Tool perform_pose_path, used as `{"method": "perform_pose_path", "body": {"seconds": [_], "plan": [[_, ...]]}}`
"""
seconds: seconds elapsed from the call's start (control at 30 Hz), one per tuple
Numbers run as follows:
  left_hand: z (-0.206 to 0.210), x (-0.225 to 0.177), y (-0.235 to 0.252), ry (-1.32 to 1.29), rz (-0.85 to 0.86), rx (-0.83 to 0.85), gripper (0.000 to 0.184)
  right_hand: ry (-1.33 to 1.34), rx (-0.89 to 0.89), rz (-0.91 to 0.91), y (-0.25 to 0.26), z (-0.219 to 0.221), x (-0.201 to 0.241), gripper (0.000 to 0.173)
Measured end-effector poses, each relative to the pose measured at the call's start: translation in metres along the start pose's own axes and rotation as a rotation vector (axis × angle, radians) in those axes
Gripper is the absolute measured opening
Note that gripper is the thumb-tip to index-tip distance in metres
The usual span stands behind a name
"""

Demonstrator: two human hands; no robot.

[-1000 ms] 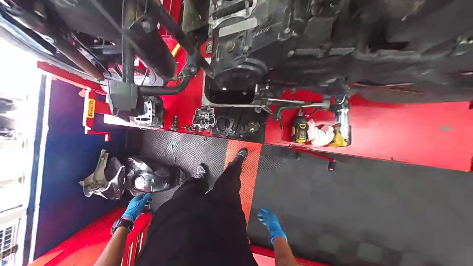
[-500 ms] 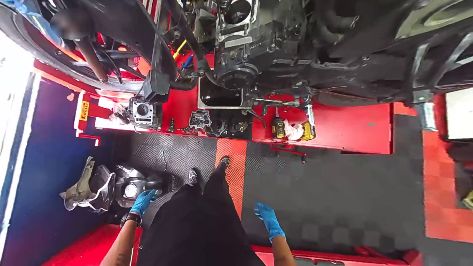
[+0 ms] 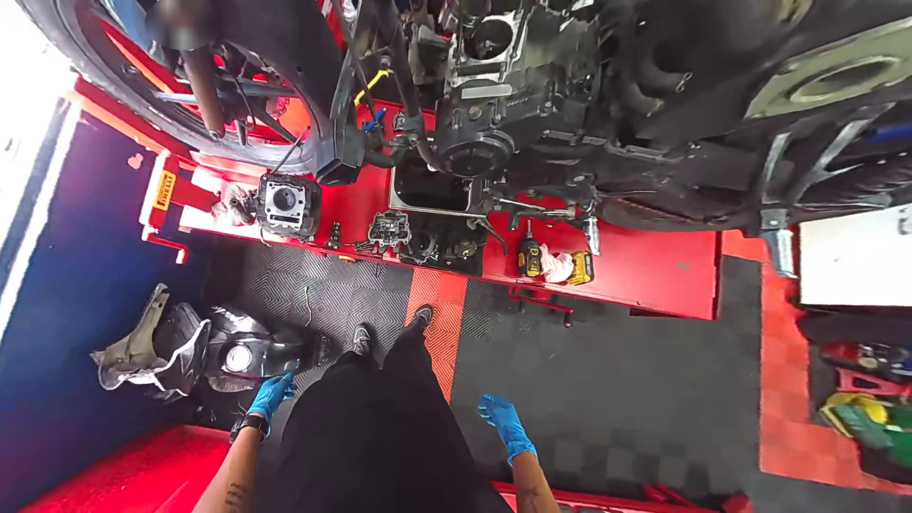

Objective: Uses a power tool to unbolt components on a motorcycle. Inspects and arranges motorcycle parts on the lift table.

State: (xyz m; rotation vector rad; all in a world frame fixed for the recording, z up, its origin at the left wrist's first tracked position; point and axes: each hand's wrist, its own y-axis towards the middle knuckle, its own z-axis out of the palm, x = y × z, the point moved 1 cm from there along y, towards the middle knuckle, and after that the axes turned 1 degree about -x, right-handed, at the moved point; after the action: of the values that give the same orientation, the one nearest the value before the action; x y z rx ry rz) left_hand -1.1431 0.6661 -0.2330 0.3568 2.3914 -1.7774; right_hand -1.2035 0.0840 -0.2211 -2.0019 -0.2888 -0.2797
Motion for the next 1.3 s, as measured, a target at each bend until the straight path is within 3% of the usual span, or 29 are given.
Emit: {"method": "perform_pose_path", "body": {"seconds": [0.17, 0.57, 0.97, 1.3], "plan": [[-0.002, 0.013, 0.005, -0.023, -0.008, -0.002, 0.047, -0.010, -0.039, 0.086, -0.005, -0.007, -0.022, 0.030], [0.001, -0.009, 0.002, -0.050, 0.057, 0.019, 0.046, 0.036, -0.006, -0.113, -0.012, 0.000, 0.033, 0.027], [-0.007, 0.008, 0.004, -0.091, 0.007, -0.002, 0.048, -0.008, -0.002, -0.021, -0.005, 0.005, 0.013, 0.028], [-0.012, 0.008, 0.004, -0.112, -0.002, -0.013, 0.046, -0.023, 0.014, -0.057, -0.009, 0.012, 0.031, 0.029]]}}
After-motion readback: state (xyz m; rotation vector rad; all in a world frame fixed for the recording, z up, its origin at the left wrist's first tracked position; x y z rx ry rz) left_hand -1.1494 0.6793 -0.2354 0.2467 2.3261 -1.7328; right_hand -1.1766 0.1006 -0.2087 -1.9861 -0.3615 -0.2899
